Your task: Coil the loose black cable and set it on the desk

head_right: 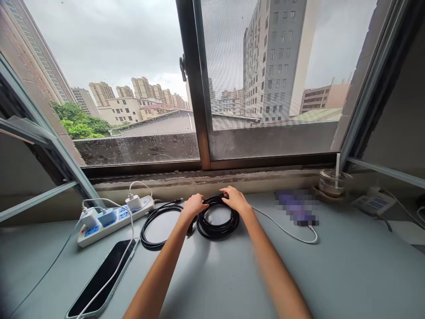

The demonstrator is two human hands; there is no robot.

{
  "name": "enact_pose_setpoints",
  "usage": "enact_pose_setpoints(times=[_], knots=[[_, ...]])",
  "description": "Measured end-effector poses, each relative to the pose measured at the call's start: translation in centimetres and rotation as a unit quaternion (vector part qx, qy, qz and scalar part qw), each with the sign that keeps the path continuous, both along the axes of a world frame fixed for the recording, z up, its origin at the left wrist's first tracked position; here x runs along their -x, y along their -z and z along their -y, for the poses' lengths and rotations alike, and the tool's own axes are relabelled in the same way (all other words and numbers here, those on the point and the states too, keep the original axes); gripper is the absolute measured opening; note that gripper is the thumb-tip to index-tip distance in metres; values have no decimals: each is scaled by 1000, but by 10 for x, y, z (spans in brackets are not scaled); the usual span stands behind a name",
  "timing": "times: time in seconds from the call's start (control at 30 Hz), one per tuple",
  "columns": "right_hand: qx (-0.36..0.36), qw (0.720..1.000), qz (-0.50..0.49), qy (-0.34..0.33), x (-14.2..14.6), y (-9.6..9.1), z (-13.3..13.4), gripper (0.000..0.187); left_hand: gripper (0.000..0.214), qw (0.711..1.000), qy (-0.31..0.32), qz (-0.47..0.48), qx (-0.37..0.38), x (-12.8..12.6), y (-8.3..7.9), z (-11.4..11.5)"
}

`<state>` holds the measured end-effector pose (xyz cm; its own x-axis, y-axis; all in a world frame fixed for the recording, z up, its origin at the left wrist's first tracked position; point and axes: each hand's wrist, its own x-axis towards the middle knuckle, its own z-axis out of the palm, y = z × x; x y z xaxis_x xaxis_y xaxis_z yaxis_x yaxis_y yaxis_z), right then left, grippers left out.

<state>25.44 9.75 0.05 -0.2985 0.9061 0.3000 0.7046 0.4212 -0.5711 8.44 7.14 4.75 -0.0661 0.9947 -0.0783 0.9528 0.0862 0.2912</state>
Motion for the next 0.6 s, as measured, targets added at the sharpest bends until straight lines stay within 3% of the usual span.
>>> enact_pose_setpoints(times=[0.17, 0.4, 0.5, 0.6], knots=[[-5, 1000, -24, 6, -7, -24, 8, 24, 35, 999, -28, 43, -15, 17, -14, -2], [-49, 997, -66, 9, -24, -61, 25, 18, 34, 990, -91, 111, 0, 76, -31, -8], [-81, 993, -82, 8, -29, -78, 36, 15, 35, 985, -103, 131, 41, 100, -30, -7], [-114, 989, -97, 2, -32, -96, 52, 14, 43, 974, -101, 155, 130, 119, -25, -3]])
